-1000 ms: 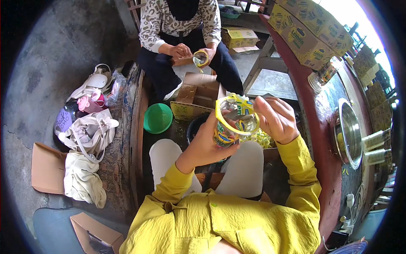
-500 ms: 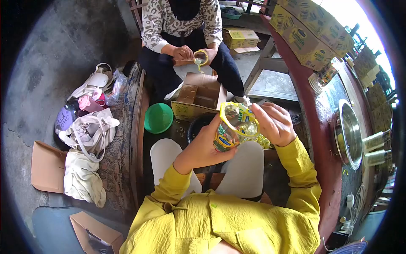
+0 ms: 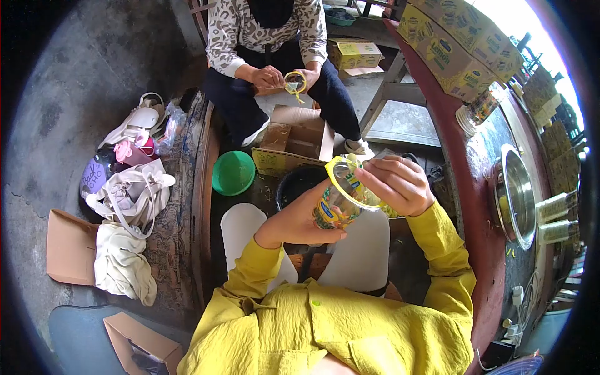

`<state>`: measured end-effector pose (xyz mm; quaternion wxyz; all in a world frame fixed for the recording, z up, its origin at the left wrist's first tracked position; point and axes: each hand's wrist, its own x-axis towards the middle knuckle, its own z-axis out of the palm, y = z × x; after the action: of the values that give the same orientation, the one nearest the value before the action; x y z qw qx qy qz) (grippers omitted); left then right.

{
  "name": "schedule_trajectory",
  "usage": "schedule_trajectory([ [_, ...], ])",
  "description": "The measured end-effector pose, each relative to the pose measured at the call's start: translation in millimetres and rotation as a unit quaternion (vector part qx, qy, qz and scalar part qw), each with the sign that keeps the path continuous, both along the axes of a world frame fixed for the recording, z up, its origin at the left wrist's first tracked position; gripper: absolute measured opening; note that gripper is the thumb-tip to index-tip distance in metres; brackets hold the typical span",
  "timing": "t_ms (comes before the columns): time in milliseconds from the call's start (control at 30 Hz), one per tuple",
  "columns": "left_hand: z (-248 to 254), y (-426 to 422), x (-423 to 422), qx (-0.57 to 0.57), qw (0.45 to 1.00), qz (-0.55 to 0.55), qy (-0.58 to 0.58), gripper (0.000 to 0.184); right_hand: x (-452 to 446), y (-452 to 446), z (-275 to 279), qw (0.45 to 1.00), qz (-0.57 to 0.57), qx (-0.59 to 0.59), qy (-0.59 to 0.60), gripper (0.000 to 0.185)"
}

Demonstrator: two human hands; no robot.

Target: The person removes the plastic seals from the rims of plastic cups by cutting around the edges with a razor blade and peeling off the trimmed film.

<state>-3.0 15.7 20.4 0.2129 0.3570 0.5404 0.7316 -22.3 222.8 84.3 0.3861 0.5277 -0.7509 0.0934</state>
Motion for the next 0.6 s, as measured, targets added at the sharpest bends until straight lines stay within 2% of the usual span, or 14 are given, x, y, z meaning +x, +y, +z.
schedule_trajectory([
  [167, 0.2, 0.2, -1.9, 0.029, 0.995, -0.037, -0.093, 0.063, -2.7, 1.8, -1.9, 0.999, -0.001, -0.049, -0.019, 0.025],
  [300, -1.4, 0.7, -4.5, 0.025, 0.992, -0.050, -0.116, 0.062, -6.6, -2.3, -5.7, 0.979, -0.013, -0.201, -0.028, 0.027],
  [467, -0.7, 0.8, -5.0, 0.020, 0.993, -0.031, -0.114, 0.064, -33.6, 21.9, -38.4, 0.936, -0.153, -0.288, -0.134, 0.020],
  [600, -9.9, -0.9, -8.6, -0.013, 1.000, 0.011, -0.024, 0.065, -71.4, 66.5, -105.0, 0.876, -0.247, -0.280, -0.306, 0.022],
])
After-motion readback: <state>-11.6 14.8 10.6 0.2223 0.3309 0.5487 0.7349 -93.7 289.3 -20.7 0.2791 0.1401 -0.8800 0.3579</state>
